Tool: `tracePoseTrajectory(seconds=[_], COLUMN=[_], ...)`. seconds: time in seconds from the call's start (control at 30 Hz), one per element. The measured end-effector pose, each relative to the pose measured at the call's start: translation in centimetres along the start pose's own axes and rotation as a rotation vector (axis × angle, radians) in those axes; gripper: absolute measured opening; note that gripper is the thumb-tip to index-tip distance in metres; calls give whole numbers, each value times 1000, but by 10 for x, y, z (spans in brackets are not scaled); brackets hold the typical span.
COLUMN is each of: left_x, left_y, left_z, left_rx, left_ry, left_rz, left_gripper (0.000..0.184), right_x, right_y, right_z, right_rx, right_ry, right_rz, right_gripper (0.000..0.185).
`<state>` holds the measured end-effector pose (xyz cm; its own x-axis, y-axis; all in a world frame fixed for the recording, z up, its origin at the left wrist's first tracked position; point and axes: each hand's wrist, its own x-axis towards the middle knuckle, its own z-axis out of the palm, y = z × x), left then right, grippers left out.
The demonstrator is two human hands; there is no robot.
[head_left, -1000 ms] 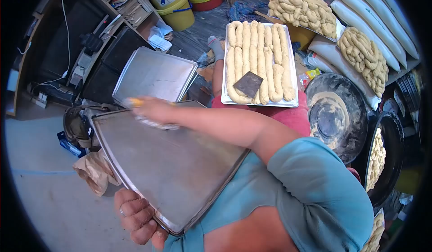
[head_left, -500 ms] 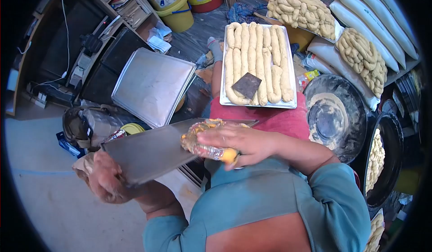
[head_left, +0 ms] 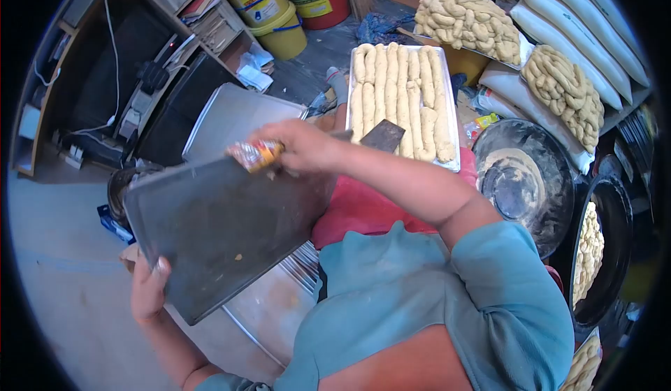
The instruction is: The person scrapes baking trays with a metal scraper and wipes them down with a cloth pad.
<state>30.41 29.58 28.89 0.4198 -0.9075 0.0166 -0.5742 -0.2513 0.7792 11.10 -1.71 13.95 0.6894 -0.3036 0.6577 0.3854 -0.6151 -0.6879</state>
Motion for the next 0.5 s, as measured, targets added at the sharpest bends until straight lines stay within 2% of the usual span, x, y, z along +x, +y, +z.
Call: tracePoseTrajectory(seconds=[0.1, 0.13, 0.17, 0.2, 0.23, 0.3, 0.33, 0.4, 0.5], left_x=[9, 12, 16, 20, 24, 30, 33, 36, 35], left_y=[6, 10, 14, 18, 23, 30, 25, 22, 8], left_z=[5, 6, 7, 8, 10, 9, 0, -2, 4], left_rx=[-83, -136, -190, -244, -312, -447, -512, -647, -748], left_ry=[147, 189, 231, 272, 311, 381, 398, 380, 431], left_rz=[-138, -134, -128, -119, -115, -105, -124, -101, -73], left_gripper=[45, 42, 39, 37, 36, 36, 43, 46, 49], right_x=[40, 49, 58, 61, 66, 65, 64, 59, 40], right_y=[22, 24, 27, 14, 8, -10, -18, -28, -29], right_z=[5, 8, 6, -3, -7, -18, -20, -19, -10], right_rx=[32, 147, 223, 158, 226, 237, 335, 526, 508], right_ry=[65, 179, 265, 363, 423, 435, 428, 414, 371], right_rz=[-128, -28, -24, 130, 166, 171, 192, 235, 240], right_gripper=[48, 47, 41, 35, 23, 25, 27, 30, 29])
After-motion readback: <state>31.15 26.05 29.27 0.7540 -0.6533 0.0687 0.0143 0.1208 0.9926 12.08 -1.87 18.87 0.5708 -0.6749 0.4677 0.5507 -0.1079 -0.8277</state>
